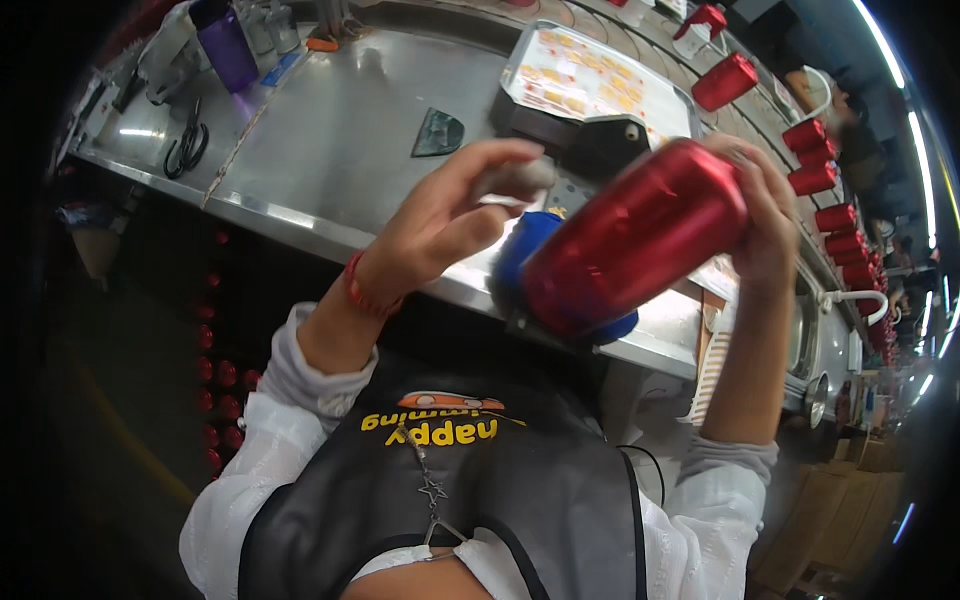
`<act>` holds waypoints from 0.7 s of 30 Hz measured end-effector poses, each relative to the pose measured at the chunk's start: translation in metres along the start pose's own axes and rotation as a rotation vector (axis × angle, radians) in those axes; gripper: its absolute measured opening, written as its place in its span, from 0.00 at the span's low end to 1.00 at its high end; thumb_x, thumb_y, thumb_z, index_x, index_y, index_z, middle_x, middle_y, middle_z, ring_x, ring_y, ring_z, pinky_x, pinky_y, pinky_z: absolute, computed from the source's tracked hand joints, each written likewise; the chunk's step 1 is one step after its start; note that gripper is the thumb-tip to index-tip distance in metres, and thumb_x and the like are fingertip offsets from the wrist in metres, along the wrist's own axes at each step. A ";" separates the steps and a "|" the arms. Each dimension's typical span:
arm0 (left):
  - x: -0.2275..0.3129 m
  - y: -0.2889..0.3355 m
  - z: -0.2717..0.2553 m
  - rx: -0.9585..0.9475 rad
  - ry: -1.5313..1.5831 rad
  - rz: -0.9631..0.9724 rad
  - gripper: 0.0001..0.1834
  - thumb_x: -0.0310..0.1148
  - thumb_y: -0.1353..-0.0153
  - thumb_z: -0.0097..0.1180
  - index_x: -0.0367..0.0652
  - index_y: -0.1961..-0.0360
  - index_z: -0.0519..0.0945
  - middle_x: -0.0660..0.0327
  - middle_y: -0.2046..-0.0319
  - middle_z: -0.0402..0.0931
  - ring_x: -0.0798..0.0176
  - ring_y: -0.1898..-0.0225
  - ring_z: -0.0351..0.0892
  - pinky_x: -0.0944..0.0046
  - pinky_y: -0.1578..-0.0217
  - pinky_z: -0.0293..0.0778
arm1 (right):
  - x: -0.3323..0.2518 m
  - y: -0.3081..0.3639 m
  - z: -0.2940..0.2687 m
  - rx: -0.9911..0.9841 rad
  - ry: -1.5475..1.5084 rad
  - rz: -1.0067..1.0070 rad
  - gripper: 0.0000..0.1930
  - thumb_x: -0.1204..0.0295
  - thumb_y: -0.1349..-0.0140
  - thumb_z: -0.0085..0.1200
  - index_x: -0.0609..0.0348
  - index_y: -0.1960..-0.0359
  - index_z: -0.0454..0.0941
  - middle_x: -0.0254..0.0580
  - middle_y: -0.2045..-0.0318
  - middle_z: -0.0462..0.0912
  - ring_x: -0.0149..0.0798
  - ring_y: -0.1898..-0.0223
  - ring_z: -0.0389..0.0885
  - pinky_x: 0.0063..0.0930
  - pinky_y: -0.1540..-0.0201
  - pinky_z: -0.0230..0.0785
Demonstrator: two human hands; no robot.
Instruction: The person applies a printed label to a red cylindrical container, smoothing it with a green card and a small wooden stick. They repeat this process on several containers, placing each finished unit into a tray.
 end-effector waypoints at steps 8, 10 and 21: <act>-0.088 -0.050 0.057 0.044 0.265 -0.485 0.33 0.52 0.30 0.56 0.37 0.36 0.68 0.58 0.50 0.77 0.69 0.52 0.79 0.69 0.52 0.77 | 0.128 0.030 0.016 0.382 -0.270 0.423 0.25 0.53 0.22 0.42 0.66 0.51 0.79 0.45 0.57 0.84 0.34 0.55 0.82 0.29 0.50 0.75; -0.096 -0.059 0.054 0.100 0.349 -0.528 0.25 0.48 0.28 0.53 0.37 0.42 0.73 0.60 0.58 0.81 0.72 0.62 0.83 0.71 0.62 0.81 | 0.143 0.024 0.016 0.309 -0.316 0.412 0.24 0.54 0.22 0.43 0.65 0.49 0.79 0.43 0.55 0.84 0.33 0.55 0.81 0.27 0.49 0.74; -0.129 -0.100 0.036 0.232 0.226 -0.528 0.34 0.50 0.32 0.59 0.32 0.39 0.65 0.55 0.52 0.77 0.67 0.56 0.81 0.66 0.56 0.80 | 0.124 -0.008 -0.088 0.302 0.392 0.258 0.16 0.66 0.28 0.52 0.56 0.44 0.81 0.36 0.55 0.82 0.28 0.54 0.77 0.22 0.59 0.70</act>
Point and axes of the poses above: each hand's wrist, its own y-axis away from the middle knuckle, its own z-axis out of the palm, x = y × z, the point moved 10 cm from there along -y, towards the middle knuckle
